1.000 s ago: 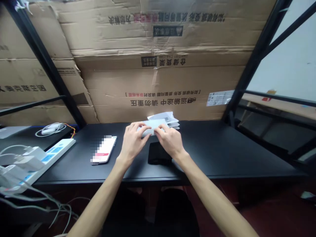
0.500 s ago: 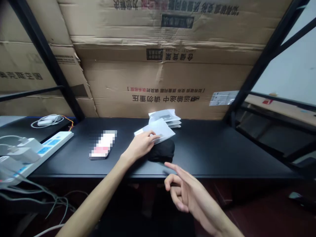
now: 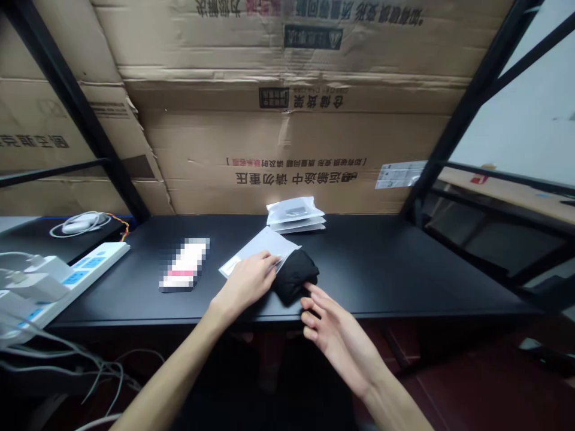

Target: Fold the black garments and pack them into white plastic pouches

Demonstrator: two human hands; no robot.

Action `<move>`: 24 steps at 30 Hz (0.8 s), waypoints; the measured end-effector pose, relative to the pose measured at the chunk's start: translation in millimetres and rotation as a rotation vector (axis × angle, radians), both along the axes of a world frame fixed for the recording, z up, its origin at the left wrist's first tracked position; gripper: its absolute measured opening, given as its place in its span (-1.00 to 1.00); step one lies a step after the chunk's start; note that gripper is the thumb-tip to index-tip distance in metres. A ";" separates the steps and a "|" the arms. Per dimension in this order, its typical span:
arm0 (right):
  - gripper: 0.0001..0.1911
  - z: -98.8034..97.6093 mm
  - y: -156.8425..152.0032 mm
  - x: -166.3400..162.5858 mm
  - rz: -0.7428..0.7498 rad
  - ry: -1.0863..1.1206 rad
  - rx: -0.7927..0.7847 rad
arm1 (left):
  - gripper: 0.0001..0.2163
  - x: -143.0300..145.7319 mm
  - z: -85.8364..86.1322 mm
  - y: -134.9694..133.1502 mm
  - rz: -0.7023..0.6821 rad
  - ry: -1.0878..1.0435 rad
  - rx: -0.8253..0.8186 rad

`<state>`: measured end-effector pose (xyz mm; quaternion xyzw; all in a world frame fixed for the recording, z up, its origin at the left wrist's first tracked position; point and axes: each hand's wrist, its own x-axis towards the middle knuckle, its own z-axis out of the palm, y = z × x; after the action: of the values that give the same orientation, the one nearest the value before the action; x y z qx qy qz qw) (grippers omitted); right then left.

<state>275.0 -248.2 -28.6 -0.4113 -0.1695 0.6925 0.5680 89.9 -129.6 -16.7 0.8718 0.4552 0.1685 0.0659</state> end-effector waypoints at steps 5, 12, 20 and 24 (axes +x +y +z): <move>-0.61 6.4 13.5 6.1 0.020 -0.320 0.108 | -0.69 0.6 -0.3 -7.4 0.107 -0.101 -0.081; -0.69 16.9 48.6 -9.5 0.065 -0.295 0.262 | -0.71 10.5 -10.7 -14.4 0.171 -0.184 -0.102; -0.71 5.9 76.1 -10.1 -0.134 -0.215 0.141 | -0.73 13.7 -22.1 -15.6 0.206 -0.408 -0.112; -0.79 4.7 82.0 4.3 -0.303 -0.203 0.131 | -0.73 5.3 -19.2 -9.3 0.253 -0.445 -0.063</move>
<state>279.3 -166.2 -23.8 -0.4618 -0.2068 0.5414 0.6715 95.1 -138.9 -35.9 0.7471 0.5398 0.3487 0.1698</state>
